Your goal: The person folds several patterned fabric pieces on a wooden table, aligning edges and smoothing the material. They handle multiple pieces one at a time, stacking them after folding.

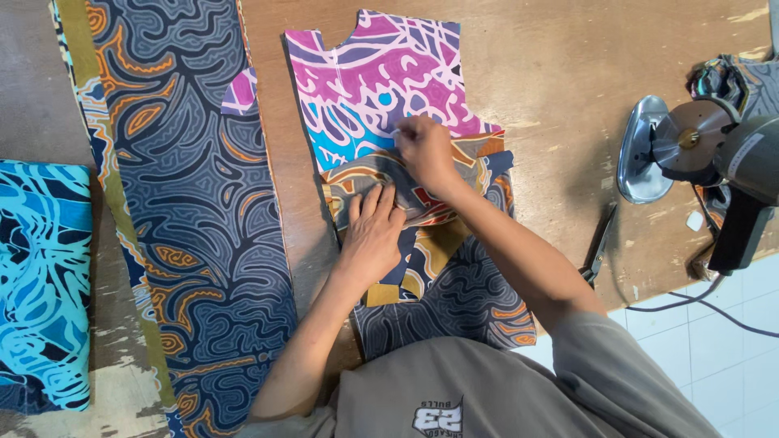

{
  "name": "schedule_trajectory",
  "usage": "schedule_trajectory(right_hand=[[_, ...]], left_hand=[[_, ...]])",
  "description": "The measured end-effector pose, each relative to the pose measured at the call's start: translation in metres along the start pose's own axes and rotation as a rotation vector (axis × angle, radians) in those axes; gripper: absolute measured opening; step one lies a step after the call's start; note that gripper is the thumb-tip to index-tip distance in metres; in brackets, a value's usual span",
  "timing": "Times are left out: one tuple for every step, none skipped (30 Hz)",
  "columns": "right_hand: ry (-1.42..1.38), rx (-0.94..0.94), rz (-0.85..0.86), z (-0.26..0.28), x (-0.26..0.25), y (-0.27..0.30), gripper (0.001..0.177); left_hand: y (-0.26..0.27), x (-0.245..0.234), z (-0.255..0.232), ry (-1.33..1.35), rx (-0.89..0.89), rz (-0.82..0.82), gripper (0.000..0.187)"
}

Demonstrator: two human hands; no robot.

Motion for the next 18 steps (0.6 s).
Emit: schedule_trajectory(right_hand=[[-0.068, 0.039, -0.032, -0.003, -0.012, 0.001, 0.016], [-0.135, 0.077, -0.064, -0.006, -0.027, 0.006, 0.016], [-0.205, 0.128, -0.091, -0.009, -0.04, 0.018, 0.016], [-0.223, 0.12, -0.098, -0.01, -0.053, 0.029, 0.012], [-0.24, 0.104, -0.112, -0.01, -0.066, 0.037, 0.008], [-0.256, 0.126, -0.115, -0.01, -0.076, 0.046, 0.008], [-0.272, 0.149, -0.118, -0.01, -0.086, 0.057, 0.007], [-0.288, 0.173, -0.121, -0.01, -0.095, 0.068, 0.008], [-0.231, 0.151, -0.12, -0.007, -0.104, 0.079, 0.008], [-0.174, 0.13, -0.118, -0.003, -0.112, 0.089, 0.01], [-0.119, 0.111, -0.116, 0.002, -0.117, 0.099, 0.011], [-0.097, 0.092, -0.111, 0.007, -0.12, 0.108, 0.01], [-0.075, 0.074, -0.107, 0.011, -0.123, 0.116, 0.01], [-0.054, 0.056, -0.103, 0.016, -0.125, 0.123, 0.011], [-0.023, -0.012, -0.069, 0.021, -0.124, 0.128, 0.013], [0.009, -0.079, -0.035, 0.027, -0.12, 0.133, 0.016], [0.04, -0.144, 0.0, 0.031, -0.114, 0.138, 0.019], [0.068, -0.179, 0.047, 0.031, -0.105, 0.138, 0.021]], left_hand=[[0.003, -0.003, -0.003, 0.0, 0.011, -0.015, 0.03], [0.006, -0.005, -0.005, 0.0, 0.023, -0.03, 0.027], [0.013, -0.008, -0.009, 0.005, 0.03, -0.034, 0.024], [0.02, -0.01, -0.014, 0.007, 0.036, -0.045, 0.023], [0.025, -0.013, -0.018, 0.006, 0.048, -0.062, 0.023], [0.029, -0.017, -0.023, 0.005, 0.06, -0.079, 0.022], [0.034, -0.021, -0.028, 0.029, 0.078, -0.067, 0.024], [0.039, -0.024, -0.034, 0.053, 0.095, -0.056, 0.025], [0.046, -0.027, -0.04, 0.078, 0.112, -0.041, 0.027], [0.052, -0.029, -0.046, 0.114, 0.118, -0.013, 0.026], [0.06, -0.032, -0.052, 0.149, 0.123, 0.019, 0.025], [0.067, -0.035, -0.058, 0.185, 0.128, 0.051, 0.025], [0.074, -0.036, -0.064, 0.214, 0.125, 0.124, 0.024], [0.08, -0.037, -0.07, 0.244, 0.122, 0.197, 0.024], [0.083, -0.037, -0.074, 0.271, 0.121, 0.267, 0.024], [0.083, -0.038, -0.076, 0.334, 0.129, 0.32, 0.022], [0.082, -0.039, -0.077, 0.398, 0.135, 0.376, 0.022], [0.082, -0.04, -0.077, 0.463, 0.14, 0.433, 0.024]])
Point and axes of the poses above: each hand's wrist, its own y-axis away from the middle knuckle, its own x-axis out of the palm, z = x × y, the point moved 4 cm from there along -y, towards the middle knuckle, and after that the axes turned 9 degrees about -y, right-handed, at the moved point
